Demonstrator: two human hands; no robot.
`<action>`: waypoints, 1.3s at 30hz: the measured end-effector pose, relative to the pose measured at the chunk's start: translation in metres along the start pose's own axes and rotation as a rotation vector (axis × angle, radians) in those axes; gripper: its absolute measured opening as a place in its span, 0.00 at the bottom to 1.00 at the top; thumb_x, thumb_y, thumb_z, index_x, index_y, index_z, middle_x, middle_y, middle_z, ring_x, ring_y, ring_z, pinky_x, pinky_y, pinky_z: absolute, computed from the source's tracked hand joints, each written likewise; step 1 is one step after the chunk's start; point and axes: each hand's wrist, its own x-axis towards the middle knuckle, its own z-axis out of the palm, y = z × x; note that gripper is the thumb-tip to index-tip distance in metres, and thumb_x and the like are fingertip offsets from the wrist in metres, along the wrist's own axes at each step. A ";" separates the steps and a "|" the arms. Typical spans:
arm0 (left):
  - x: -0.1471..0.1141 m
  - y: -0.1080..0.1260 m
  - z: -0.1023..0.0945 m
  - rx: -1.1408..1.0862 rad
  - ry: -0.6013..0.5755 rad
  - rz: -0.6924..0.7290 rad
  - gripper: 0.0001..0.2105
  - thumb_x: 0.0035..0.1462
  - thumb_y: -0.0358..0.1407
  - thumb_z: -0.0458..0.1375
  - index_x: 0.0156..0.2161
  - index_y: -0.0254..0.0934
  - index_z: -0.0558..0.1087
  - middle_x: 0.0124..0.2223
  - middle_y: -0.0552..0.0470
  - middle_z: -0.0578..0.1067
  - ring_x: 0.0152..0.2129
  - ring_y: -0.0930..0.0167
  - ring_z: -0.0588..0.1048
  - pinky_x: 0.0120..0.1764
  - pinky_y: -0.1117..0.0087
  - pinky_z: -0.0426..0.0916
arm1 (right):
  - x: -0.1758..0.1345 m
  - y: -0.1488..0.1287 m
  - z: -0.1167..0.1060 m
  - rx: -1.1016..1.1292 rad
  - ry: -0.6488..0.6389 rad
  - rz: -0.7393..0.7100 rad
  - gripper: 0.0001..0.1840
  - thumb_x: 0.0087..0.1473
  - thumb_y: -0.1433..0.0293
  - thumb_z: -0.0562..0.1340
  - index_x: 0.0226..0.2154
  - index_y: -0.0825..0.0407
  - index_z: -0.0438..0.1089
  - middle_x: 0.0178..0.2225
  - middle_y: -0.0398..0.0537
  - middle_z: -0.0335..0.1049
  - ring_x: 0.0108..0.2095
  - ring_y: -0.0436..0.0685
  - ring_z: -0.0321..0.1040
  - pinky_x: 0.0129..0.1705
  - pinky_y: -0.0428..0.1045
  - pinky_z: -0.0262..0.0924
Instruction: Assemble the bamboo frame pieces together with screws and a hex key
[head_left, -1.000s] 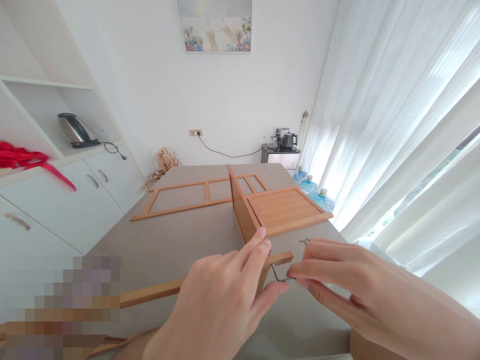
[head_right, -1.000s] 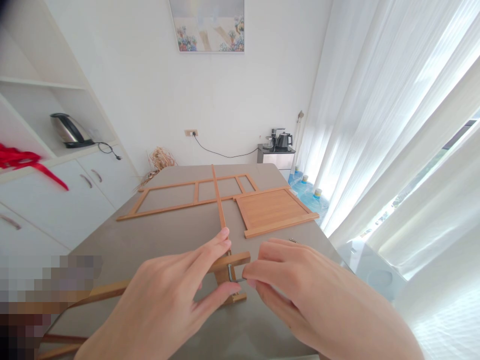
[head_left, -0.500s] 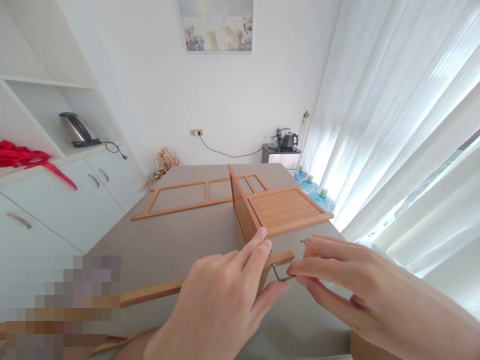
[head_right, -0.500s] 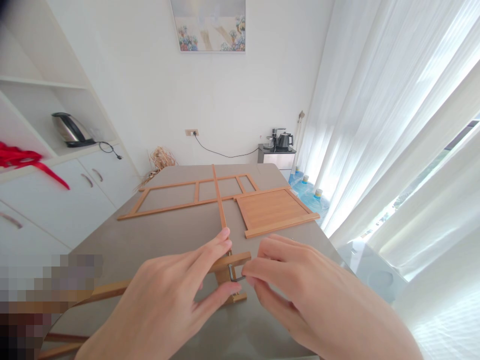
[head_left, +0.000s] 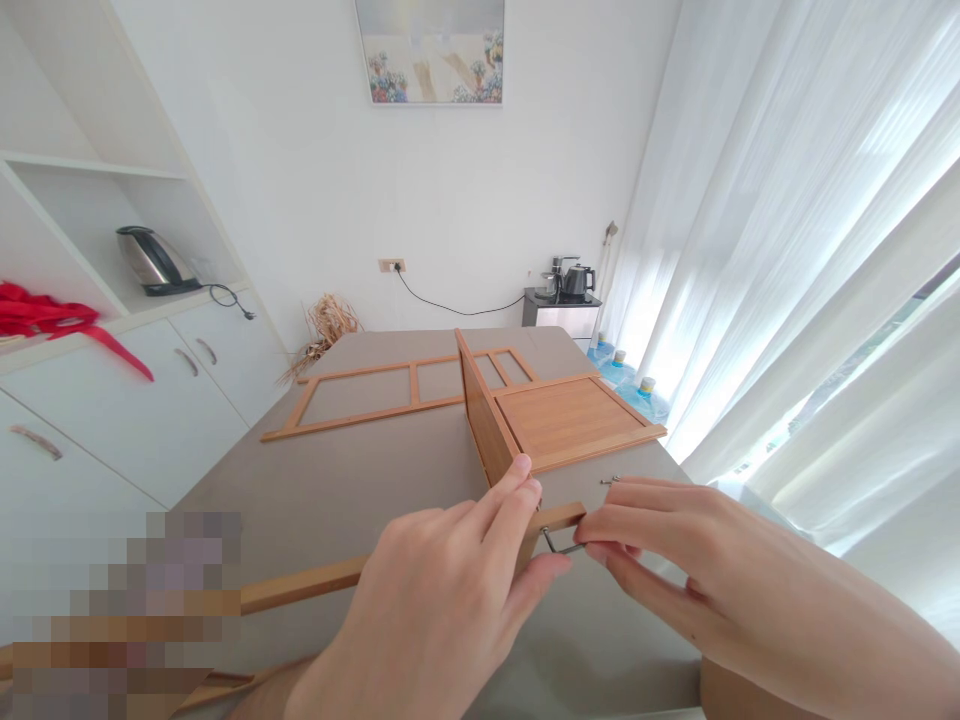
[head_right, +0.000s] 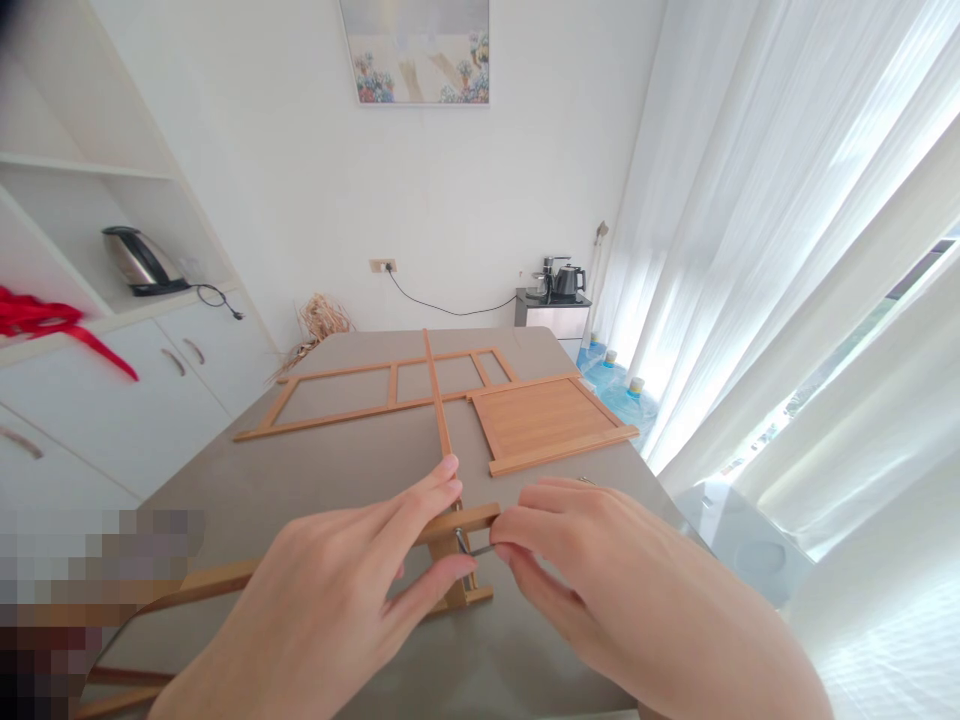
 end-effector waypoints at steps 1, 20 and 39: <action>0.000 0.000 0.000 -0.002 -0.002 0.000 0.20 0.73 0.45 0.48 0.59 0.33 0.66 0.59 0.45 0.76 0.31 0.66 0.84 0.23 0.64 0.74 | 0.000 0.001 0.000 0.000 -0.014 0.000 0.14 0.68 0.72 0.52 0.36 0.45 0.71 0.33 0.41 0.72 0.32 0.52 0.71 0.33 0.48 0.62; 0.000 0.001 -0.001 -0.008 0.002 -0.007 0.20 0.72 0.46 0.49 0.59 0.34 0.66 0.59 0.47 0.76 0.29 0.66 0.83 0.22 0.63 0.73 | 0.001 0.002 -0.002 0.053 -0.033 -0.029 0.15 0.70 0.69 0.50 0.40 0.44 0.71 0.35 0.41 0.72 0.34 0.52 0.71 0.35 0.49 0.61; -0.001 0.000 0.001 0.013 0.028 0.017 0.20 0.73 0.45 0.48 0.58 0.32 0.67 0.59 0.45 0.76 0.32 0.66 0.84 0.22 0.65 0.73 | 0.008 0.005 0.007 -0.030 -0.149 -0.036 0.15 0.70 0.69 0.51 0.33 0.47 0.69 0.32 0.41 0.75 0.33 0.54 0.74 0.35 0.48 0.63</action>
